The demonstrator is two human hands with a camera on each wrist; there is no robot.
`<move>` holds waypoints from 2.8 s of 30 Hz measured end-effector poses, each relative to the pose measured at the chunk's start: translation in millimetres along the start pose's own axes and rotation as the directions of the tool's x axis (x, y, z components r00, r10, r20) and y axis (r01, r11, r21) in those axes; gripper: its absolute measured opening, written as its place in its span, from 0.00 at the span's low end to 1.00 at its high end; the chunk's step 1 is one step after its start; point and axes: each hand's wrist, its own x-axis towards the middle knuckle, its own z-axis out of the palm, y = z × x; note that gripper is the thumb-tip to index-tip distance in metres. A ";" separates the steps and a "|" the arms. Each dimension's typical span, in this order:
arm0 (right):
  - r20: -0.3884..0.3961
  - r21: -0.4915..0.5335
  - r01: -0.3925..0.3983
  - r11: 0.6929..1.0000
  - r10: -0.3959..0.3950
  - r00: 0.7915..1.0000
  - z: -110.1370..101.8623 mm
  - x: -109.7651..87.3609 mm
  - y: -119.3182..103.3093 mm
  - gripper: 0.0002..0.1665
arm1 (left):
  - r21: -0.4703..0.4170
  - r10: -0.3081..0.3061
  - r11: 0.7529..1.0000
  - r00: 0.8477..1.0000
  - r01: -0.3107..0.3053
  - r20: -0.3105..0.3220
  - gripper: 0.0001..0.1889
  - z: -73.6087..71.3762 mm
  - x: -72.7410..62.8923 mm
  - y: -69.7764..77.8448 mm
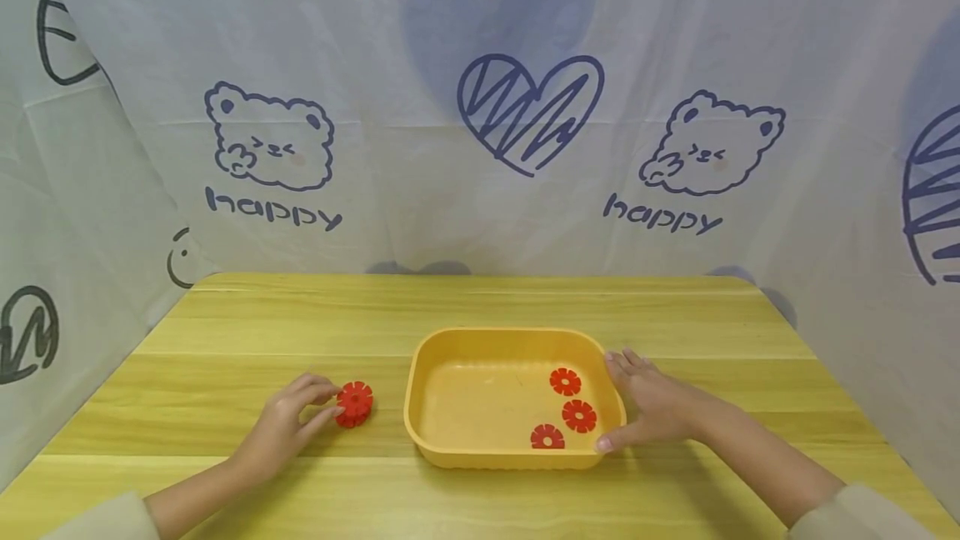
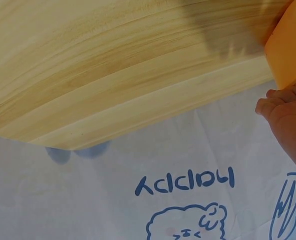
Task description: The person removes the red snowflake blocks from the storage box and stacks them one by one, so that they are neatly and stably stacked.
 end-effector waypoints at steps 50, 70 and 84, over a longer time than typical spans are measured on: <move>0.013 0.012 -0.016 1.000 0.016 1.000 -0.5 -0.6 1.0 0.66 | 0.034 -0.247 0.969 0.954 0.244 0.169 0.08 0.8 -9.5 -1.1; 0.011 0.000 -0.005 1.000 0.005 1.000 -0.1 -0.2 0.8 0.67 | 0.036 -0.241 0.970 0.952 0.239 0.190 0.09 1.8 -10.5 -2.1; 0.007 0.008 -0.004 1.000 0.004 1.000 -1.4 -0.7 0.1 0.67 | 0.028 -0.177 0.984 0.976 0.175 0.123 0.11 -2.7 -10.5 -6.6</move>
